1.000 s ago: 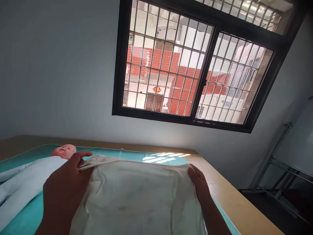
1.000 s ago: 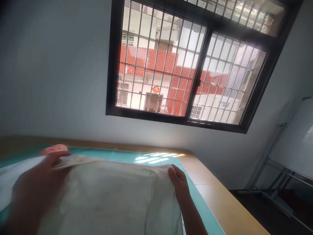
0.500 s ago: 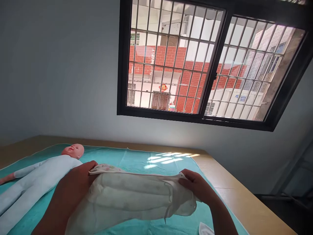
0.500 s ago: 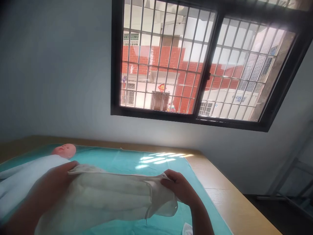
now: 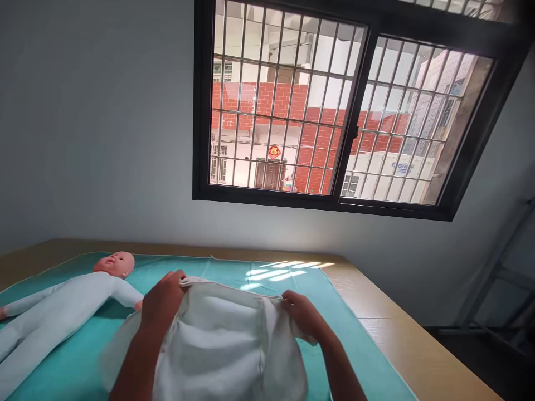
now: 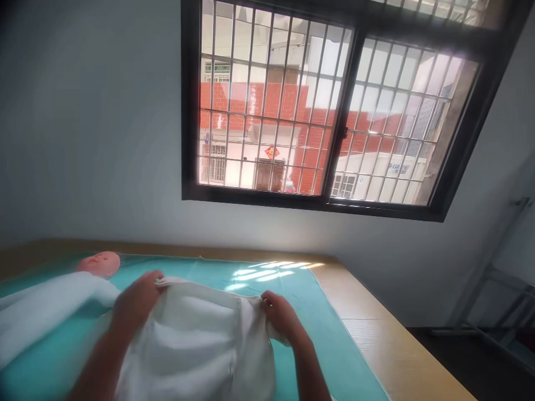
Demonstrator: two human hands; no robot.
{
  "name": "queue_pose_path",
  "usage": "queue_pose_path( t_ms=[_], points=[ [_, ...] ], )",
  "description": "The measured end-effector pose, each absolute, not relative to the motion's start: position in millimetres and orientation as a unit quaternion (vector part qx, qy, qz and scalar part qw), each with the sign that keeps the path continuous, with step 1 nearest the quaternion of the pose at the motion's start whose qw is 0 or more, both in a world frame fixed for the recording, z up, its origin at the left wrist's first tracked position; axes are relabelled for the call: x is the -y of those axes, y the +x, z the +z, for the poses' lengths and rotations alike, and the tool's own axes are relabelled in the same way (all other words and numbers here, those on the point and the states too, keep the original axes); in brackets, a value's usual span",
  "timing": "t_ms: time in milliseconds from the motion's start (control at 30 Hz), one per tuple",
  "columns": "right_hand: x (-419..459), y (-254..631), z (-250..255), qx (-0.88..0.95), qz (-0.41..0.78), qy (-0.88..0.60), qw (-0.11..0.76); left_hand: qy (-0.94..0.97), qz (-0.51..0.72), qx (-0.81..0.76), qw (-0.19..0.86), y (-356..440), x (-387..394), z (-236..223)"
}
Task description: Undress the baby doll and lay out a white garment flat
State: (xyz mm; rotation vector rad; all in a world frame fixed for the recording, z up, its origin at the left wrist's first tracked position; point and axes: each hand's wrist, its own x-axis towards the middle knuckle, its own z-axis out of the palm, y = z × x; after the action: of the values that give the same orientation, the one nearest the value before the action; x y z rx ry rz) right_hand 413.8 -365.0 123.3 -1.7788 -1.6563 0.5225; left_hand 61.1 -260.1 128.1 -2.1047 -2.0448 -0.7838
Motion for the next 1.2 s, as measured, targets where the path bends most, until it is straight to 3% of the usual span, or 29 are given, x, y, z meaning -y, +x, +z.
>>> queue_pose_path(
  t_ms=[100,233,367,500,900,1033,1200],
  points=[
    [340.0,408.0,78.0,0.618,0.019,-0.736,0.276,-0.688,-0.226,0.685,0.082,91.9,240.0,88.7],
    [329.3,406.0,36.8,0.614,-0.065,-0.737,0.275,-0.739,-0.244,0.627,0.011,121.4,229.5,39.9],
    [328.0,405.7,22.3,0.607,-0.047,-0.729,0.312,-0.810,-0.216,0.541,-0.070,152.1,241.0,15.2],
    [326.6,403.9,20.1,0.620,-0.008,-0.728,0.291,-0.848,-0.167,0.494,-0.097,174.3,258.6,6.5],
    [304.1,407.3,33.9,0.612,0.155,-0.709,0.315,-0.827,-0.128,0.545,-0.048,175.1,256.7,7.6],
    [280.5,400.3,35.0,0.601,0.156,-0.738,0.263,-0.813,-0.129,0.566,-0.047,172.8,255.6,11.0],
    [274.9,394.8,20.3,0.585,0.122,-0.749,0.286,-0.800,-0.140,0.582,-0.038,168.5,249.6,5.4]
  ],
)
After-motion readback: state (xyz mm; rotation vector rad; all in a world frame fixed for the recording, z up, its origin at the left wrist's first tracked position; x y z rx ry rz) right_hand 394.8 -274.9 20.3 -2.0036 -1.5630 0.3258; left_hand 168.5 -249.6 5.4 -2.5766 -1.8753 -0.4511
